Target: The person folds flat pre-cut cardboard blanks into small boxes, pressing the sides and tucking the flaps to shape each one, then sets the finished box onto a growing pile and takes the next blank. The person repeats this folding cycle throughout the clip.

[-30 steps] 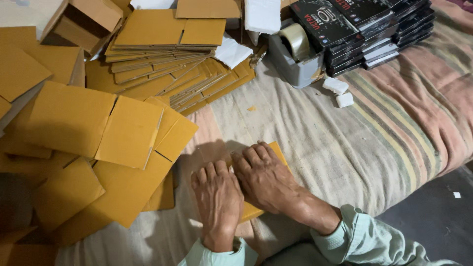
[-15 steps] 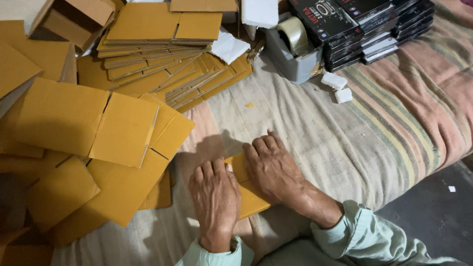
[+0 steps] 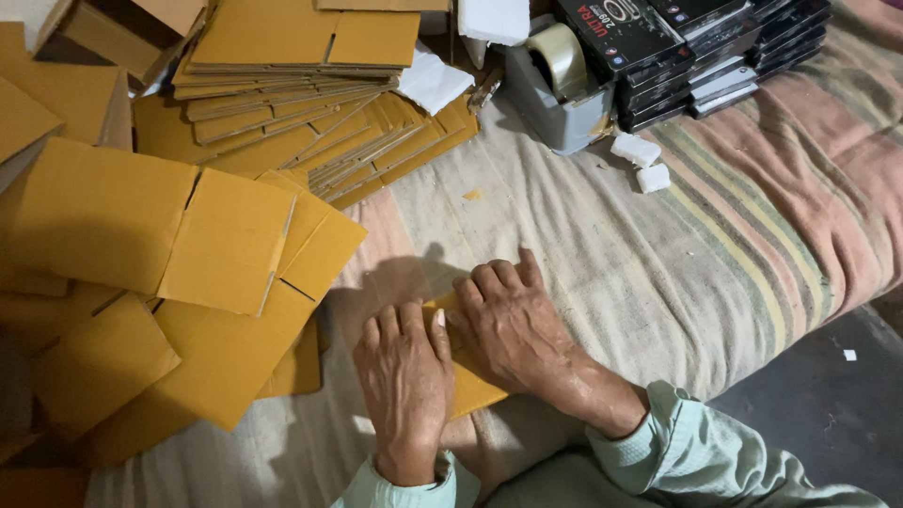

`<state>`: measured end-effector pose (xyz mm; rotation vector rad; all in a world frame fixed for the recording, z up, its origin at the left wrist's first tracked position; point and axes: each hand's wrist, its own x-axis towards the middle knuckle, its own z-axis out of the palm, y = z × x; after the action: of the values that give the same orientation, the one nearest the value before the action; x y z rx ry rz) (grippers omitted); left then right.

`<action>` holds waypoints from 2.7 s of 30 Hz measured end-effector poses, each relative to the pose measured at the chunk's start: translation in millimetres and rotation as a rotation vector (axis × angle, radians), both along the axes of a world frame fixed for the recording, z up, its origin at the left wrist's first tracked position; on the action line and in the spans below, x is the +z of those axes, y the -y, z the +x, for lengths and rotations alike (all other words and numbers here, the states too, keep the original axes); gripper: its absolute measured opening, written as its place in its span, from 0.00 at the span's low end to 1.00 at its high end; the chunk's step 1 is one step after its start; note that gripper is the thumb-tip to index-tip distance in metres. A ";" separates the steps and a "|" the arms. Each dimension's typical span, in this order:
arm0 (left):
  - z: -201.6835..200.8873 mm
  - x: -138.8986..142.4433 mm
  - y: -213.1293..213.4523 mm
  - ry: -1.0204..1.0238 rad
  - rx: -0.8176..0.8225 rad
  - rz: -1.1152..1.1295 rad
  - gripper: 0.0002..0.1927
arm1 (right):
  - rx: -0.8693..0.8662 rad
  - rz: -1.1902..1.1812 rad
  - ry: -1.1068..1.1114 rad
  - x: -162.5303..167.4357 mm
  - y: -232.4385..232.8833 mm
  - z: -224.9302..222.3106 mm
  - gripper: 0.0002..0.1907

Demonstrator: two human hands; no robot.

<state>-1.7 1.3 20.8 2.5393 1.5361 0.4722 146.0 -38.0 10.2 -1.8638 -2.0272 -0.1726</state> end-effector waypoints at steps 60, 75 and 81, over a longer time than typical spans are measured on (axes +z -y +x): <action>-13.4 -15.1 6.2 0.131 -0.017 0.049 0.22 | -0.083 -0.098 -0.171 -12.0 5.1 8.9 0.23; -4.0 -15.8 0.0 -0.009 -0.048 0.152 0.16 | -0.043 -0.105 0.152 -4.4 -5.4 -6.0 0.32; 0.7 -14.1 -6.3 -0.086 -0.044 0.083 0.09 | 0.172 0.031 -0.090 -7.6 -14.9 -10.7 0.13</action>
<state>-1.0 7.6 6.7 2.6835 1.5149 0.4356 135.2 -23.1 2.7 -1.6389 -2.0969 -0.0720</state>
